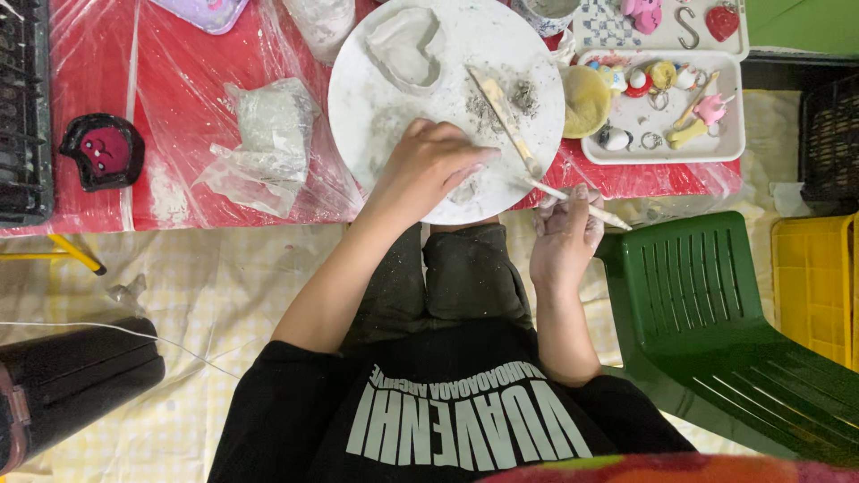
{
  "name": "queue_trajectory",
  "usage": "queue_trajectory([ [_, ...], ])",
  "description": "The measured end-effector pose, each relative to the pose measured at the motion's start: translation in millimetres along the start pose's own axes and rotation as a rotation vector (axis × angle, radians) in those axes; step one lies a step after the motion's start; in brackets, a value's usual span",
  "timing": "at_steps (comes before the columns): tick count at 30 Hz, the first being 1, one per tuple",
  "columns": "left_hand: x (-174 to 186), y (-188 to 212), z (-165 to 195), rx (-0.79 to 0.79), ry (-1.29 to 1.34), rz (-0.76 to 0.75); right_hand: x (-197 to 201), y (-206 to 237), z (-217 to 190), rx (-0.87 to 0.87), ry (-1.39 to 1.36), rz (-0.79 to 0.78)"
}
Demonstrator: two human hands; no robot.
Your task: The person presses clay into a heart-shaped cutter on a round bat, packs and levels the clay by hand, and trims and shapes the edges with a wooden stick. They then smooth the clay surface with a sponge and finally rub clay residue off their hands.
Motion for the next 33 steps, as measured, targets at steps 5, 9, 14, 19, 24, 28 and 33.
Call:
queue_trajectory([
  [5,9.7,13.3,9.7,-0.012,-0.086,-0.024,2.4,-3.3,-1.8,0.041,-0.009,-0.002],
  [9,13.5,23.1,13.5,-0.04,-0.147,-0.07,-0.5,-4.7,-1.1,0.112,0.027,0.018],
  [14,7.3,31.0,8.3,-0.04,-0.137,-0.06,-11.8,-2.6,-1.5,0.265,0.298,-0.022],
  [19,0.6,38.1,1.2,-0.08,-0.108,-0.008,-17.8,-2.4,-0.9,0.339,0.374,-0.063],
  [24,-3.5,45.2,-4.3,0.007,-0.147,-0.078,-17.2,-6.6,4.8,0.352,0.341,-0.085],
  [28,-6.3,45.6,-6.4,-0.015,-0.199,-0.103,-14.6,-12.4,7.4,0.436,0.422,-0.106],
  [33,-10.9,47.0,-5.2,-0.085,-0.259,-0.12,-10.8,-18.1,8.3,0.46,0.436,-0.094],
])
Point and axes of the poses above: each hand's wrist, its own y-axis away from the middle knuckle, its own x-axis out of the back of the hand, z = x × y, the point moved 2 cm from there along -y, towards the middle knuckle, and after that the axes turned 15 degrees about y, right-handed, at the moved point
